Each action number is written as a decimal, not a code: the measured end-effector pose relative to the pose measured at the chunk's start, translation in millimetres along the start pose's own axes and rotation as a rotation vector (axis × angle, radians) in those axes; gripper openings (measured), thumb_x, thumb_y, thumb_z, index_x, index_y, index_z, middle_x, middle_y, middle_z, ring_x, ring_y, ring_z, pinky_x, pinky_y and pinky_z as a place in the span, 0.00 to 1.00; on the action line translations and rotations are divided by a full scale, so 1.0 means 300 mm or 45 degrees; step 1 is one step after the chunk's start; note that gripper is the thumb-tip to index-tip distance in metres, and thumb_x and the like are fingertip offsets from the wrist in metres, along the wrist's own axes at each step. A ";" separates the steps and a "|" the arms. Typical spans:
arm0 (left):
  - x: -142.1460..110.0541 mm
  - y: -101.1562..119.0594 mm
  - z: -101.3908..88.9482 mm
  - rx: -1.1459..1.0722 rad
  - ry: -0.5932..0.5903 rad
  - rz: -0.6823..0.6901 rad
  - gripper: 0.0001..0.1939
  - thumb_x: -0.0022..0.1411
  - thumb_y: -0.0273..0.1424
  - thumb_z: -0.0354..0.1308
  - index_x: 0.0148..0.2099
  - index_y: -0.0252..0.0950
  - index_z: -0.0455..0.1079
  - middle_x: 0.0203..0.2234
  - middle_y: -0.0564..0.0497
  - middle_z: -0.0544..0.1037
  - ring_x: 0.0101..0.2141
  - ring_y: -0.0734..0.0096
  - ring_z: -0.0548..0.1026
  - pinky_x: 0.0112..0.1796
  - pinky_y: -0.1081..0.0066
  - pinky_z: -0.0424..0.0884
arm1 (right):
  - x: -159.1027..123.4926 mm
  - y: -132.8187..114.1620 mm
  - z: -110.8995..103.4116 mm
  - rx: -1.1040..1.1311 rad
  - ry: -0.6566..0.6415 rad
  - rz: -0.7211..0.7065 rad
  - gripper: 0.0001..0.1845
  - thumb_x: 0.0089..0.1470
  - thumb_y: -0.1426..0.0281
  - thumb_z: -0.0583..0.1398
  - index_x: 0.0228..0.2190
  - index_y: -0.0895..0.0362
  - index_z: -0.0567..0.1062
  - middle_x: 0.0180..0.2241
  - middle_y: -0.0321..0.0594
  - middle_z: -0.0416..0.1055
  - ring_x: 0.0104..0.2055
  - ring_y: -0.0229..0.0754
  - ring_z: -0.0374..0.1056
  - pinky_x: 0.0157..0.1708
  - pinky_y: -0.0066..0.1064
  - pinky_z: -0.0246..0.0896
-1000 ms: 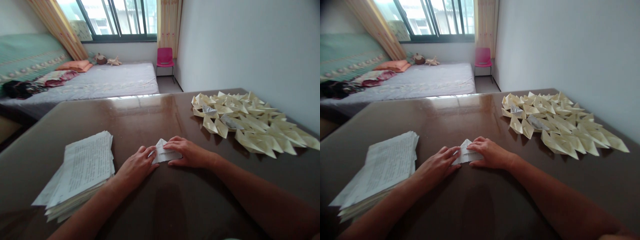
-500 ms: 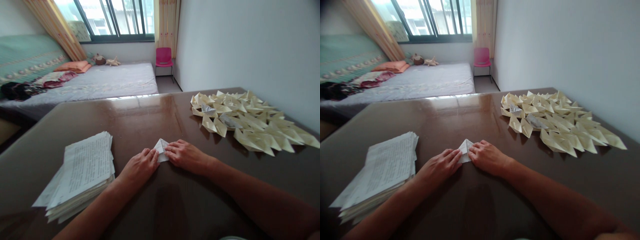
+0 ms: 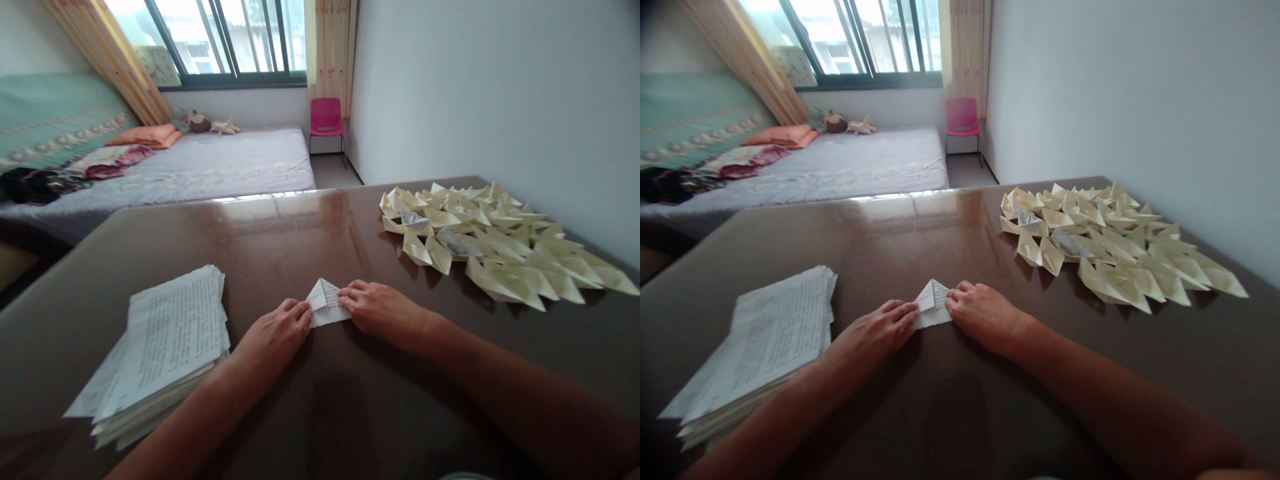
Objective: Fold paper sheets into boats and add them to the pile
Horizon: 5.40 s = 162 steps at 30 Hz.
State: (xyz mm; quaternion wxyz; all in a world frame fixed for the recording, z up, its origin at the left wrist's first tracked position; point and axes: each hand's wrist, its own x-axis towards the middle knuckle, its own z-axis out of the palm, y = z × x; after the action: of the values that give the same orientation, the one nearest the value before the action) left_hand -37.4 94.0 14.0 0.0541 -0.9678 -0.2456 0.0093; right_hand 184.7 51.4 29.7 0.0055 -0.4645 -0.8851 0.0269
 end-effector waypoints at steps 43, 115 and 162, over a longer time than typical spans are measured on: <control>-0.006 0.090 -0.001 0.005 0.217 -0.248 0.17 0.65 0.43 0.50 0.43 0.38 0.75 0.37 0.47 0.78 0.40 0.64 0.73 0.39 0.69 0.68 | -0.005 -0.137 -0.016 -0.287 -0.083 0.150 0.17 0.61 0.70 0.50 0.46 0.61 0.72 0.38 0.55 0.76 0.42 0.49 0.74 0.40 0.33 0.64; -0.037 0.083 0.037 -0.109 0.291 -0.138 0.14 0.69 0.32 0.46 0.46 0.41 0.73 0.42 0.51 0.78 0.44 0.68 0.72 0.43 0.72 0.69 | -0.037 -0.063 0.011 -0.163 0.101 -0.013 0.18 0.56 0.68 0.57 0.48 0.57 0.69 0.47 0.47 0.72 0.49 0.47 0.64 0.45 0.36 0.51; -0.018 0.056 0.039 -0.100 0.354 -0.341 0.17 0.64 0.29 0.51 0.55 0.43 0.69 0.44 0.47 0.73 0.48 0.60 0.66 0.43 0.66 0.68 | -0.001 0.032 0.079 0.191 0.139 0.492 0.13 0.59 0.57 0.55 0.36 0.51 0.72 0.36 0.37 0.77 0.37 0.41 0.71 0.29 0.27 0.51</control>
State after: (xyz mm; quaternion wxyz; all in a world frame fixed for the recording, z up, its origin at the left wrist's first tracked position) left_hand -34.6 78.0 0.6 0.0505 -0.9198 -0.3625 -0.1412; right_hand 192.0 55.7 5.4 0.0829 -0.6248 -0.7734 0.0681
